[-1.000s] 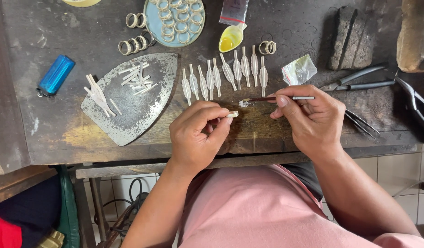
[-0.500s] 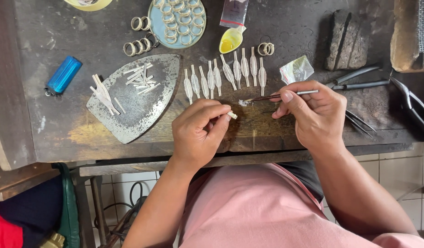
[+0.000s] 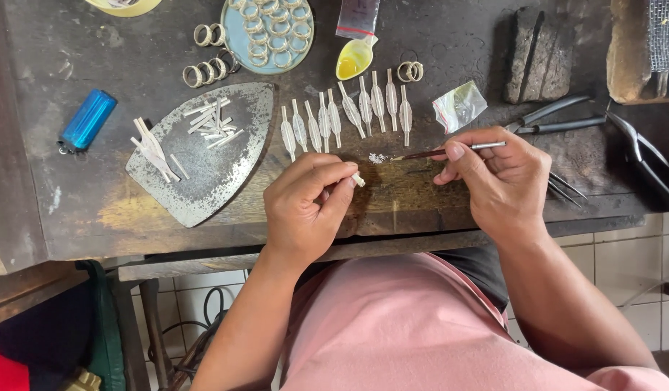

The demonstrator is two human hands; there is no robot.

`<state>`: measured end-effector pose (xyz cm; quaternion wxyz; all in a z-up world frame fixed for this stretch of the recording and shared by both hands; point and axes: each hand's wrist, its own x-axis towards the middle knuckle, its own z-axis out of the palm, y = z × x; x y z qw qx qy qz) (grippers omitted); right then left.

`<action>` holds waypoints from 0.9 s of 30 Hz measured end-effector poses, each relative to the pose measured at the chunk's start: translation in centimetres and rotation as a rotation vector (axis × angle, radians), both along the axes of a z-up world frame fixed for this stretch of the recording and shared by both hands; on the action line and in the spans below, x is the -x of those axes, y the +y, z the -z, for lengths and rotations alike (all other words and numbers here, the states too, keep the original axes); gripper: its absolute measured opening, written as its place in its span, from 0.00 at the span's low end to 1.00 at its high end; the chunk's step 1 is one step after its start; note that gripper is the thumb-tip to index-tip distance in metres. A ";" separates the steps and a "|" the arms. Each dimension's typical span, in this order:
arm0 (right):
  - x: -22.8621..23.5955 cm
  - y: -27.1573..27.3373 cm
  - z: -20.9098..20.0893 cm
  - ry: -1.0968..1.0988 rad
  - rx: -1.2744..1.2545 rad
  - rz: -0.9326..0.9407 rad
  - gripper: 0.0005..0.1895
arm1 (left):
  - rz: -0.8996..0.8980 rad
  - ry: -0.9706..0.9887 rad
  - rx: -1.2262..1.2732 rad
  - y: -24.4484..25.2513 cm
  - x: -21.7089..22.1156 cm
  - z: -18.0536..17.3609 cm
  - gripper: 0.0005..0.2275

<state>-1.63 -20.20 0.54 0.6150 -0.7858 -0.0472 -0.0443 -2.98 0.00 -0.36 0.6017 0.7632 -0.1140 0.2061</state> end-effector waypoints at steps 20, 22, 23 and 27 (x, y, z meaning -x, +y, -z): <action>0.1 0.0 0.0 -0.027 0.022 -0.007 0.03 | 0.005 0.000 -0.003 0.0 0.1 0.1 0.05; 0.0 0.1 0.0 -0.031 0.012 -0.005 0.03 | 0.008 -0.002 -0.010 0.0 0.1 0.2 0.05; 0.0 0.1 0.0 -0.015 -0.026 0.003 0.03 | 0.015 -0.008 -0.017 0.0 0.0 0.2 0.05; 0.1 0.4 -0.4 0.071 -0.251 0.038 0.05 | 0.136 -0.030 -0.149 0.5 0.1 -0.2 0.07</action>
